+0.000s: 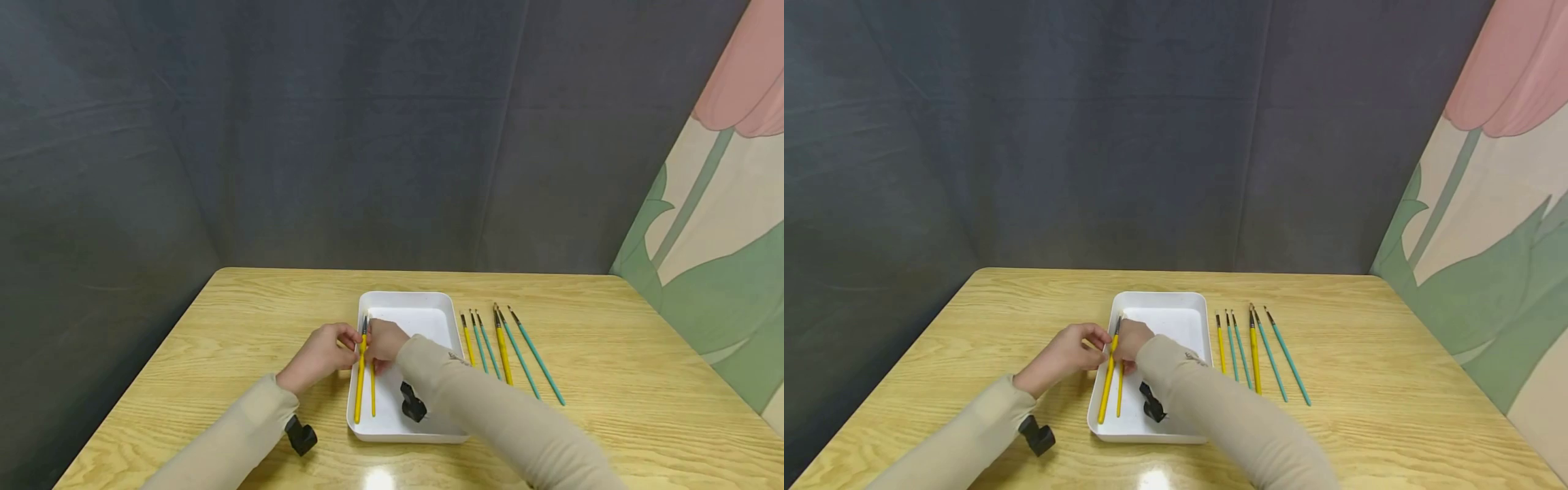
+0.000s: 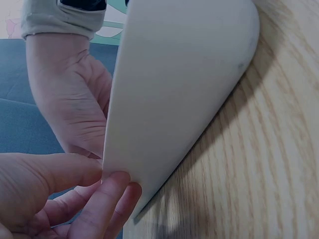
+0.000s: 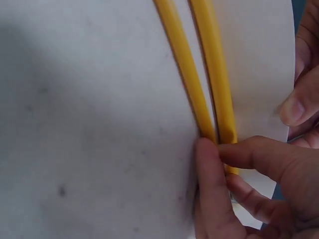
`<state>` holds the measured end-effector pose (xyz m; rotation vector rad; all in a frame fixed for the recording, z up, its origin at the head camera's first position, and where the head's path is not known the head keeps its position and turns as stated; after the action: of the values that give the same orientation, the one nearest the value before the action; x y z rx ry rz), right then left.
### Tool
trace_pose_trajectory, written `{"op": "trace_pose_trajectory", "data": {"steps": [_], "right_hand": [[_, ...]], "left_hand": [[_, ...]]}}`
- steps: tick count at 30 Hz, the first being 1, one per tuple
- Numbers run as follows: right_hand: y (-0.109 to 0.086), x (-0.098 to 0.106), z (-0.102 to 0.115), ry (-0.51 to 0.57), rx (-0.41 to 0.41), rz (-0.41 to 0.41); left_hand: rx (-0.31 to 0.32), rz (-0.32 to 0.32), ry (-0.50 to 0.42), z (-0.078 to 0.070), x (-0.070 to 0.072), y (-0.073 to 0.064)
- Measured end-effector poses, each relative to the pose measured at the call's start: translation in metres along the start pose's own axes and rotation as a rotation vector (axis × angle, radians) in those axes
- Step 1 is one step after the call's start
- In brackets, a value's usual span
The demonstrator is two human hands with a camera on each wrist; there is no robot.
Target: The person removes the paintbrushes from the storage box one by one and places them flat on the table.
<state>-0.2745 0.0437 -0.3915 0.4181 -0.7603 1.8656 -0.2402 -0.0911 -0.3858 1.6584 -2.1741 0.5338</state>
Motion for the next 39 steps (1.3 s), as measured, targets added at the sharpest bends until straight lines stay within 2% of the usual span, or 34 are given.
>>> {"op": "trace_pose_trajectory", "data": {"steps": [6, 10, 18, 23, 28, 32, 35, 39], "right_hand": [[0.003, 0.000, 0.002, -0.068, 0.006, -0.004], [0.006, 0.001, 0.001, -0.058, -0.005, 0.006], [0.005, 0.011, -0.004, 0.137, -0.079, 0.093], [0.002, 0.020, -0.011, 0.290, -0.073, 0.123], [-0.003, 0.040, -0.017, 0.378, -0.056, 0.142], [-0.016, 0.065, -0.021, 0.459, -0.033, 0.139], [-0.030, 0.087, -0.028, 0.510, 0.030, 0.138], [-0.047, 0.115, -0.043, 0.522, 0.118, 0.140]], "left_hand": [[0.007, 0.001, -0.001, -0.001, 0.000, -0.001], [0.009, 0.004, 0.004, -0.001, 0.000, -0.002], [0.008, -0.004, 0.027, 0.000, 0.002, 0.000], [0.022, 0.002, 0.039, 0.000, 0.002, 0.000], [0.035, 0.002, 0.023, 0.000, 0.001, -0.001], [0.039, 0.004, 0.006, -0.001, -0.001, 0.000], [0.028, 0.007, 0.002, -0.001, -0.002, -0.001], [0.018, 0.010, -0.004, -0.001, -0.003, -0.003]]}}
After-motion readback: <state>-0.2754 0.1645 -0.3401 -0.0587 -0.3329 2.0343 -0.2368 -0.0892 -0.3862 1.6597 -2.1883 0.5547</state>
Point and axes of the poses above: each hand's wrist, its own y-axis towards the middle knuckle, its own x-axis out of the back of the hand, z = x × y, the point moved 2 cm from there along y, towards the middle knuckle, and after that the axes turned 1 degree about y, right-handed, at the moved point
